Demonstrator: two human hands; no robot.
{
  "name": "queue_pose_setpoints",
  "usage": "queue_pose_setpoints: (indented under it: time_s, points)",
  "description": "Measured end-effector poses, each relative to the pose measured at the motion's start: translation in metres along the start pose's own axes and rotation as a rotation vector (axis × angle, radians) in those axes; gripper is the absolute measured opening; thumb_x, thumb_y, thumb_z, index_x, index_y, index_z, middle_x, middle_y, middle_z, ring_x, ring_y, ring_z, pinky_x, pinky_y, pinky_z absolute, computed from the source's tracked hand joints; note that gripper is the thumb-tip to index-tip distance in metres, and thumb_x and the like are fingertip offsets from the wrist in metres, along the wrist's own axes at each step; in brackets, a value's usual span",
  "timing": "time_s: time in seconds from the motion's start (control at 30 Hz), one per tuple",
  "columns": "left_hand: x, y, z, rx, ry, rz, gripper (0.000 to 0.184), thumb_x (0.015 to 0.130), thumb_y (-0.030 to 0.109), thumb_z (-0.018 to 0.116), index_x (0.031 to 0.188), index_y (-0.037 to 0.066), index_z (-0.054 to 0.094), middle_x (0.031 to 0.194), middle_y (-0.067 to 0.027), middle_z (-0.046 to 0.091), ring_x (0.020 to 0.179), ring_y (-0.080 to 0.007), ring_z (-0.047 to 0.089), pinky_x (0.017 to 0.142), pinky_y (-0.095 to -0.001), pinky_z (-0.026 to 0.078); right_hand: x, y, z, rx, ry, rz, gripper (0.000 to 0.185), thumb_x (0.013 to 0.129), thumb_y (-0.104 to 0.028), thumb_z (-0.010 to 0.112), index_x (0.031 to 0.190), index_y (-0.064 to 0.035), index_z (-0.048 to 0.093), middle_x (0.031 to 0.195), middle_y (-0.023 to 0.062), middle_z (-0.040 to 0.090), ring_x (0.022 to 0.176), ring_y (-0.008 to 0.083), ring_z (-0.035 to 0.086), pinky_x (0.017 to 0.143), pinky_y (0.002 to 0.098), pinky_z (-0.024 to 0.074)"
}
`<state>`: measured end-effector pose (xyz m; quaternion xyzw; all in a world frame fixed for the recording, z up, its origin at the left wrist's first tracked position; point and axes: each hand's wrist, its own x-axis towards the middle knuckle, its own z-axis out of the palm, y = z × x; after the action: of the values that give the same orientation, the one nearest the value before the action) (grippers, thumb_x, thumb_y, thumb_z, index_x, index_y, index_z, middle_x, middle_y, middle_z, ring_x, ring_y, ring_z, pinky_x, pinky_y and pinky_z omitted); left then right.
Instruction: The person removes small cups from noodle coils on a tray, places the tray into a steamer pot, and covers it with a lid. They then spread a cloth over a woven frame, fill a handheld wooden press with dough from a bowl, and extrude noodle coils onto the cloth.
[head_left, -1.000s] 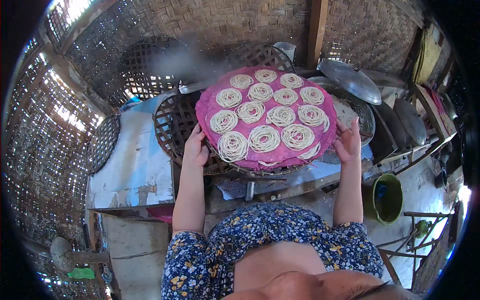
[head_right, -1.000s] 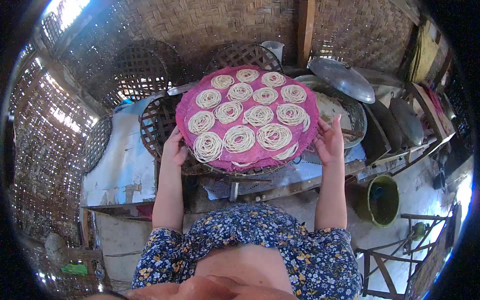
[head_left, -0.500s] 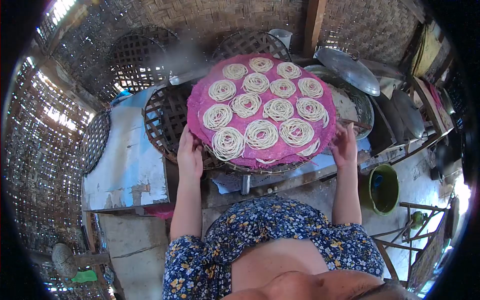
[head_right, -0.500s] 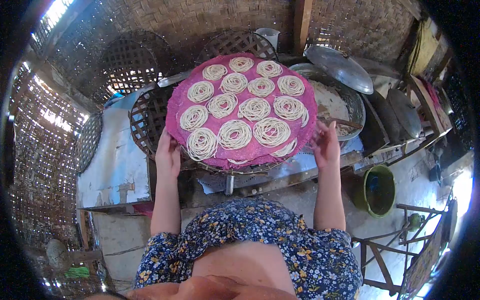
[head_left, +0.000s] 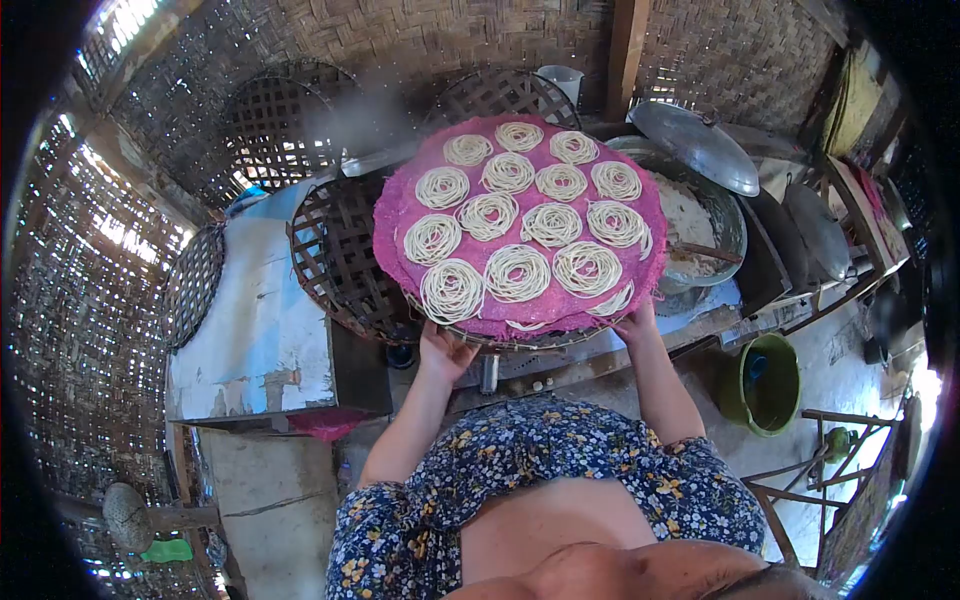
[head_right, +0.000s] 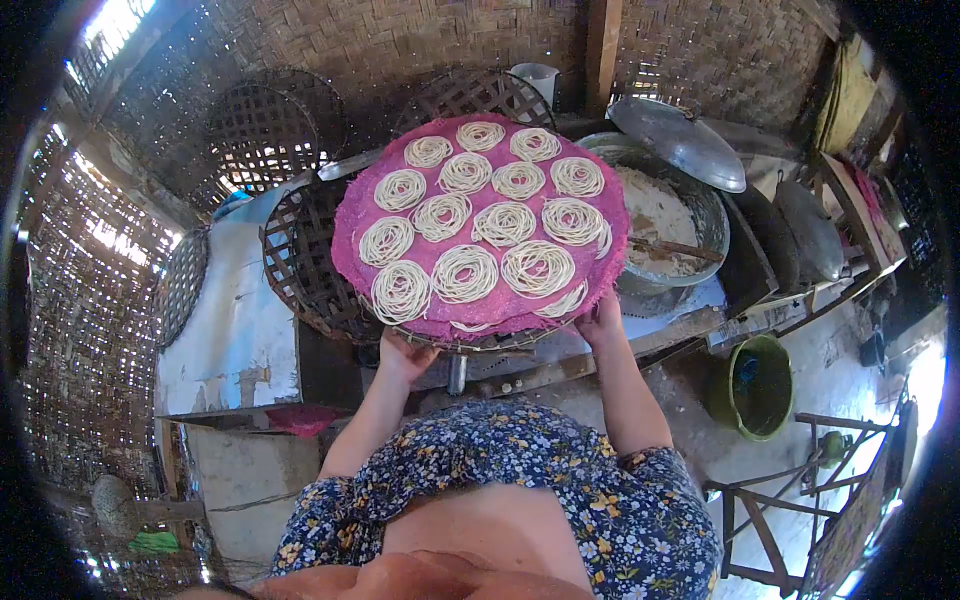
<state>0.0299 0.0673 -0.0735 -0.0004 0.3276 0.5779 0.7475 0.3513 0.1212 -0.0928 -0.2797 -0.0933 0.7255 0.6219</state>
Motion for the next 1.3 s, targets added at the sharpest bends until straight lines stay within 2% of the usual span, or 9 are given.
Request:
queue_pose_setpoints:
  time_s: [0.2,0.47,0.53,0.7,0.77,0.87,0.97,1.1,1.3]
  points:
    - [-0.006,0.008,0.021,0.058,0.025,-0.045,0.047,0.087,0.042,0.032,0.116,0.008,0.049,0.118,-0.0118,0.052,0.106,-0.0294,0.050,0.088,-0.0468,0.041,-0.002,-0.015,-0.002,0.208,-0.235,-0.056,0.047,0.090,-0.036,0.039,0.123,-0.0027,0.040,0.127,0.0131,0.044,0.119,0.0296,0.039,0.102,0.0438,0.0266]
    - [0.009,0.025,-0.021,-0.101,0.211,0.331,0.025,0.089,0.014,0.040,0.107,0.004,0.053,0.105,-0.0088,0.058,0.096,-0.0210,0.055,0.084,-0.0393,0.045,-0.028,-0.040,-0.030,0.251,0.140,-0.303,0.048,0.087,-0.042,0.046,0.113,-0.0029,0.049,0.109,0.0104,0.052,0.101,0.0256,0.049,0.094,0.0410,0.0346]
    - [-0.010,0.032,-0.019,-0.169,0.040,0.448,0.017,0.086,0.015,0.050,0.101,0.006,0.055,0.089,-0.0041,0.059,0.080,-0.0152,0.055,0.080,-0.0337,0.044,-0.050,-0.053,-0.019,0.319,0.218,-0.358,0.048,0.085,-0.044,0.048,0.109,-0.0016,0.051,0.102,0.0098,0.054,0.098,0.0240,0.049,0.091,0.0406,0.0361]
    - [-0.057,0.058,0.011,-0.046,0.060,0.705,0.030,0.084,0.010,0.055,0.114,0.006,0.049,0.090,-0.0024,0.056,0.082,-0.0116,0.051,0.083,-0.0315,0.042,-0.083,-0.128,-0.014,0.043,-0.375,-0.615,0.044,0.087,-0.039,0.048,0.107,0.0008,0.052,0.096,0.0082,0.053,0.094,0.0217,0.047,0.089,0.0365,0.0362]
    - [-0.066,0.056,0.037,-0.028,0.071,0.721,0.030,0.086,0.010,0.052,0.115,0.003,0.048,0.093,-0.0050,0.056,0.081,-0.0118,0.052,0.081,-0.0299,0.044,-0.092,-0.164,0.006,0.002,-0.302,-0.742,0.044,0.089,-0.035,0.045,0.109,0.0036,0.050,0.092,0.0080,0.052,0.091,0.0213,0.047,0.088,0.0346,0.0364]
    - [-0.075,0.061,0.056,0.316,0.058,1.173,0.029,0.087,0.008,0.049,0.116,0.001,0.046,0.093,-0.0069,0.056,0.079,-0.0125,0.053,0.076,-0.0271,0.045,-0.104,-0.204,0.053,-0.019,-0.210,-0.784,0.047,0.090,-0.031,0.042,0.120,0.0059,0.043,0.098,0.0103,0.051,0.090,0.0207,0.047,0.085,0.0338,0.0370]
    - [-0.092,0.084,0.089,0.388,0.204,1.404,0.030,0.088,0.006,0.046,0.117,-0.002,0.044,0.092,-0.0074,0.055,0.078,-0.0133,0.054,0.072,-0.0250,0.046,-0.085,-0.236,0.084,-0.124,-0.257,-0.708,0.048,0.090,-0.030,0.043,0.121,0.0063,0.042,0.104,0.0126,0.051,0.090,0.0198,0.047,0.081,0.0315,0.0392]
    - [-0.096,0.157,0.110,0.504,0.061,1.403,0.036,0.086,0.007,0.050,0.120,-0.003,0.042,0.099,-0.0115,0.053,0.081,-0.0149,0.054,0.078,-0.0283,0.046,-0.035,-0.265,0.143,-0.263,-0.278,-0.594,0.044,0.089,-0.026,0.046,0.119,0.0057,0.045,0.103,0.0144,0.054,0.086,0.0196,0.052,0.071,0.0243,0.0422]
    - [-0.101,0.237,0.166,0.453,-0.032,0.841,0.043,0.084,0.014,0.056,0.120,-0.001,0.037,0.102,-0.0169,0.050,0.093,-0.0247,0.053,0.080,-0.0331,0.047,0.031,-0.283,0.219,-0.542,-0.261,-0.518,0.041,0.088,-0.025,0.048,0.123,-0.0045,0.044,0.106,0.0118,0.055,0.084,0.0137,0.054,0.064,0.0198,0.0421]
